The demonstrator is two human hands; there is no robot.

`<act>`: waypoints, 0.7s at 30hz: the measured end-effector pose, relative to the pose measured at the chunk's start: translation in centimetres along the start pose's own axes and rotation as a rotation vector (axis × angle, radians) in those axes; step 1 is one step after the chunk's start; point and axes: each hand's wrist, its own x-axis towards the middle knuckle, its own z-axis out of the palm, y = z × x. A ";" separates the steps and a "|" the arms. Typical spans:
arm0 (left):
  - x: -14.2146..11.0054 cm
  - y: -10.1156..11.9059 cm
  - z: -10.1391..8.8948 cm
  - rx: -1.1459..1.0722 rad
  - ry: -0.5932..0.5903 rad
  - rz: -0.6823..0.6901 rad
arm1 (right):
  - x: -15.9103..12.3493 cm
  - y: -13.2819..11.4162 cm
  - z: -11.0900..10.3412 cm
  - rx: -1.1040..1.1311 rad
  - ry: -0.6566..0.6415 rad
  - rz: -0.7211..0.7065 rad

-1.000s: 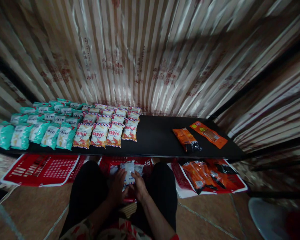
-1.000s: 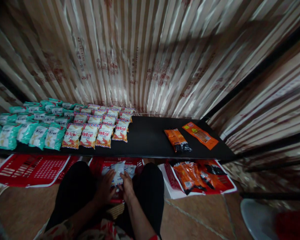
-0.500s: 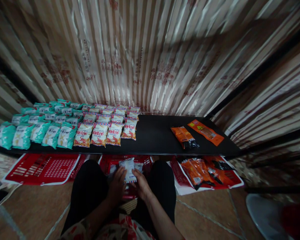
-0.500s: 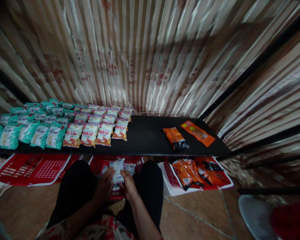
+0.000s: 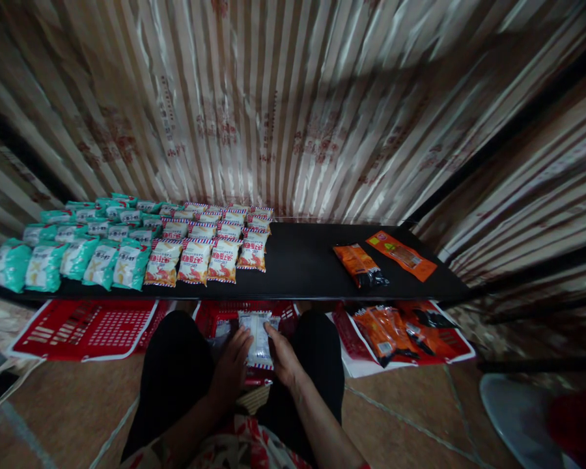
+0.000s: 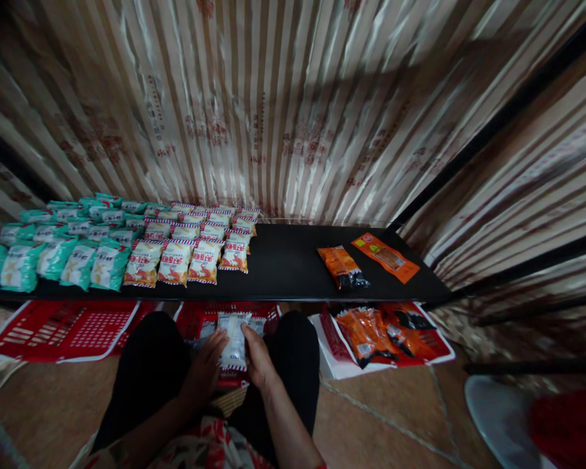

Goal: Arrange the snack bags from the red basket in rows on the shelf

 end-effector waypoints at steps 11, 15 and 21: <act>-0.8 0.7 -0.9 0.033 -0.034 0.004 | -0.7 0.5 0.5 0.022 0.021 -0.131; -0.9 0.8 -1.0 0.047 -0.039 0.015 | -1.0 0.3 0.6 0.030 0.015 -0.146; -0.6 1.0 -1.0 0.095 -0.057 0.021 | -1.0 0.2 0.8 0.049 0.069 -0.161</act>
